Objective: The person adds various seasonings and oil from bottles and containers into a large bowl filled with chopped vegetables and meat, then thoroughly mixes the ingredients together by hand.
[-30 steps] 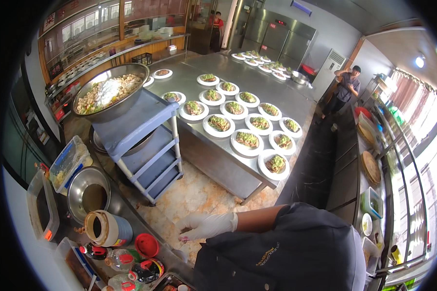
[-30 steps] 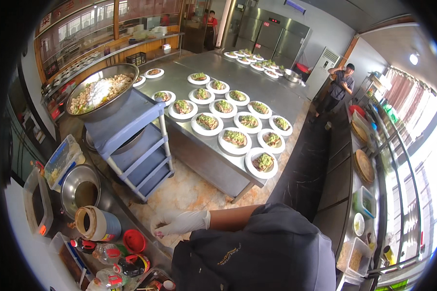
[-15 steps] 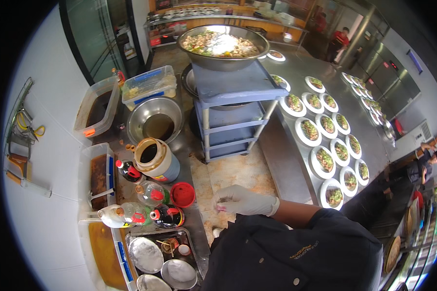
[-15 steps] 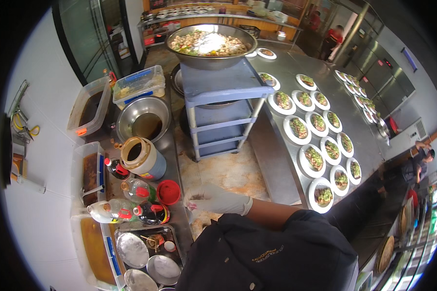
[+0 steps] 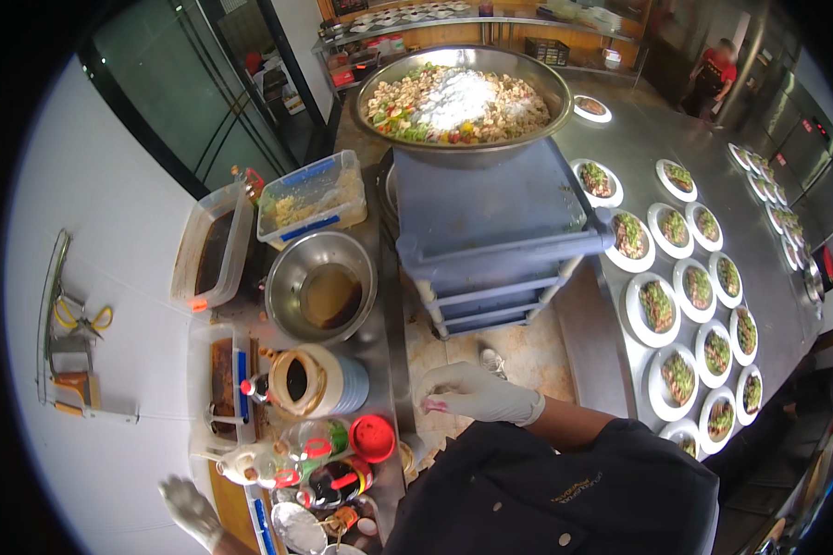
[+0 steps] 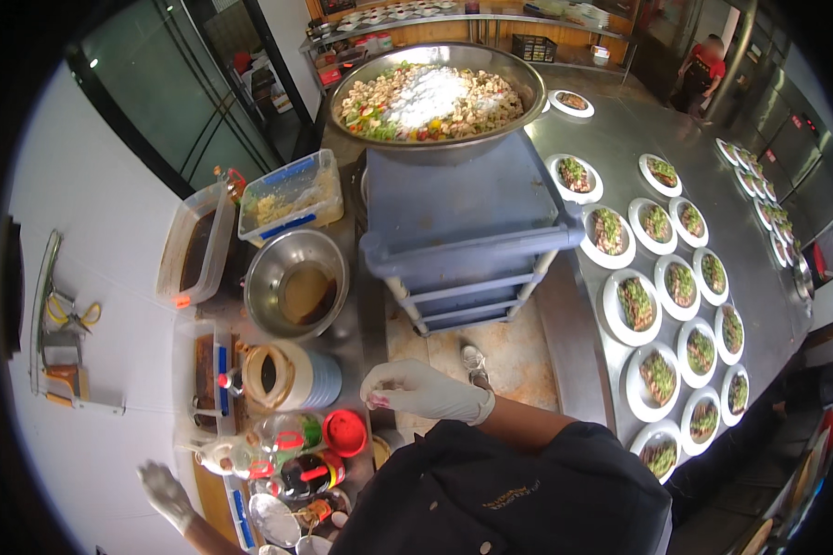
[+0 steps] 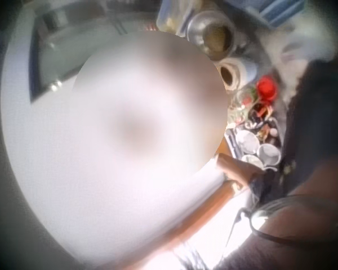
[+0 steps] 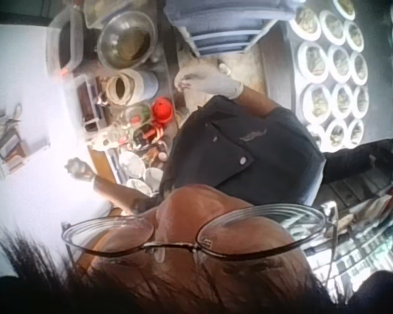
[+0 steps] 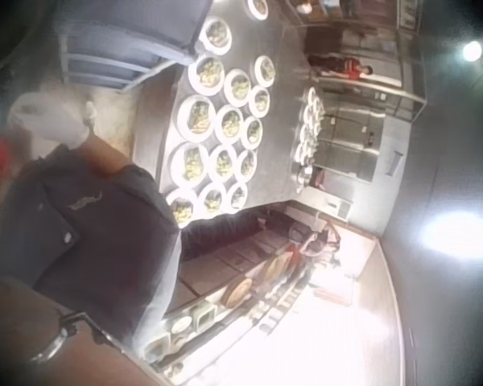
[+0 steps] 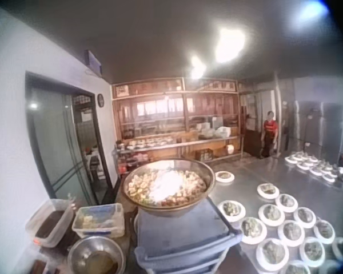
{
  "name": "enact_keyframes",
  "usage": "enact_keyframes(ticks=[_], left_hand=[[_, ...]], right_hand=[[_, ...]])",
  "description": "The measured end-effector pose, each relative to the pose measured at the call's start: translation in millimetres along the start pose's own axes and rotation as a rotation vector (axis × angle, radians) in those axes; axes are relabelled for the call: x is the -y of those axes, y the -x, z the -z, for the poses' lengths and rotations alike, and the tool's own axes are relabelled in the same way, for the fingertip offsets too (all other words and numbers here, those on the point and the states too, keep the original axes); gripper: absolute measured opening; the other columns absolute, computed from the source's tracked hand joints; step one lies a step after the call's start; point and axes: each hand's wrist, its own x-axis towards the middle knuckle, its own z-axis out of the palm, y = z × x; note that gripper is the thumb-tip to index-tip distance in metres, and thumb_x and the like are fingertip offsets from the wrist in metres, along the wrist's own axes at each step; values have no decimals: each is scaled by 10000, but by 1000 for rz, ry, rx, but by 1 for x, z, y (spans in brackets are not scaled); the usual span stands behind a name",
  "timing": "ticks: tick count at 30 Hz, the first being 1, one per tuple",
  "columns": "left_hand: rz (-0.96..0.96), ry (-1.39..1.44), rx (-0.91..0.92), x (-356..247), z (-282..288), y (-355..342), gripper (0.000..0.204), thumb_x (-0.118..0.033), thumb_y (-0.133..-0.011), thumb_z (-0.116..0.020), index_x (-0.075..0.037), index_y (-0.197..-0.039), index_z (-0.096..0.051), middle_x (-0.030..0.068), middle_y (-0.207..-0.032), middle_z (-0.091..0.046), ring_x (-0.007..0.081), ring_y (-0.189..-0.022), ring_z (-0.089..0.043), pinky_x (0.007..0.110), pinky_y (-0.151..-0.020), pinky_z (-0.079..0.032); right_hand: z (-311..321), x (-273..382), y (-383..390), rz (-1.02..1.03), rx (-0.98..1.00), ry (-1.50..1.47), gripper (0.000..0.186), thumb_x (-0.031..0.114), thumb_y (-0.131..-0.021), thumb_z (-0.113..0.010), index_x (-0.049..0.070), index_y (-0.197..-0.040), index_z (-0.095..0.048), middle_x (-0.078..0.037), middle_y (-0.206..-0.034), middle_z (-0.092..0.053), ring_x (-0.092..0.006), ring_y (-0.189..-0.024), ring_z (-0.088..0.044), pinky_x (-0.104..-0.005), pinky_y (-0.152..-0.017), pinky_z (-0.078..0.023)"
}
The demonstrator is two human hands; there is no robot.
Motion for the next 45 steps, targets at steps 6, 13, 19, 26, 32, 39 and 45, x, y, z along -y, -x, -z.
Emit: enact_keyframes(ticks=[6,13,19,26,32,39,45], left_hand=[[219,59,529,91,-399,77,334,-105,-895,-527,-15,-1216,-509,98,-988,-595,130,-696,-582,189,-400,-443],[58,-352,1211,218,-735,160,180,25,-813,-584,5,-985,-633,74,-818,-630,136,-634,-580,238,-475,-453],[-433,-851,1318,288,-866,171,225,-184,-895,-632,-9,-1027,-680,92,-897,-700,150,-785,-638,276,-733,-510],[-793,-1026,1347,304,-962,172,237,-250,-822,-671,-14,-831,-645,124,-778,-672,238,-715,-616,346,-711,-495],[-697,-1403,1489,382,-957,208,291,-235,-835,-583,-68,-1050,-683,246,-1005,-662,370,-928,-644,386,-808,-509],[-436,-1014,1577,387,-902,173,294,-102,-799,-719,-19,-1069,-641,37,-829,-651,108,-796,-617,263,-733,-510],[175,-317,1341,284,-806,131,349,-196,-987,-516,31,-1251,-537,149,-1117,-649,217,-1023,-638,325,-931,-503]], right_hand=[[143,61,7,70,-147,158,113,93,-950,-551,6,-984,-614,-21,-916,-605,-101,-870,-559,-256,-808,-462],[250,115,32,165,-556,-73,62,39,-904,-544,-8,-873,-570,-73,-881,-590,-137,-832,-539,-265,-775,-426],[293,116,56,187,-838,-197,126,92,-921,-558,-26,-932,-605,-109,-901,-610,-169,-861,-573,-284,-820,-432],[322,98,72,298,-1023,-174,133,81,-908,-567,-40,-921,-621,-124,-874,-609,-197,-795,-558,-303,-788,-434],[333,91,65,302,-1056,-232,100,34,-897,-554,-38,-927,-617,-142,-869,-613,-230,-839,-586,-331,-803,-462],[330,103,49,186,-934,-246,78,26,-900,-569,-25,-916,-626,-113,-883,-627,-180,-853,-593,-305,-823,-463],[329,106,8,207,-705,-314,149,135,-924,-606,-14,-925,-608,-116,-908,-625,-209,-864,-594,-326,-817,-470]])
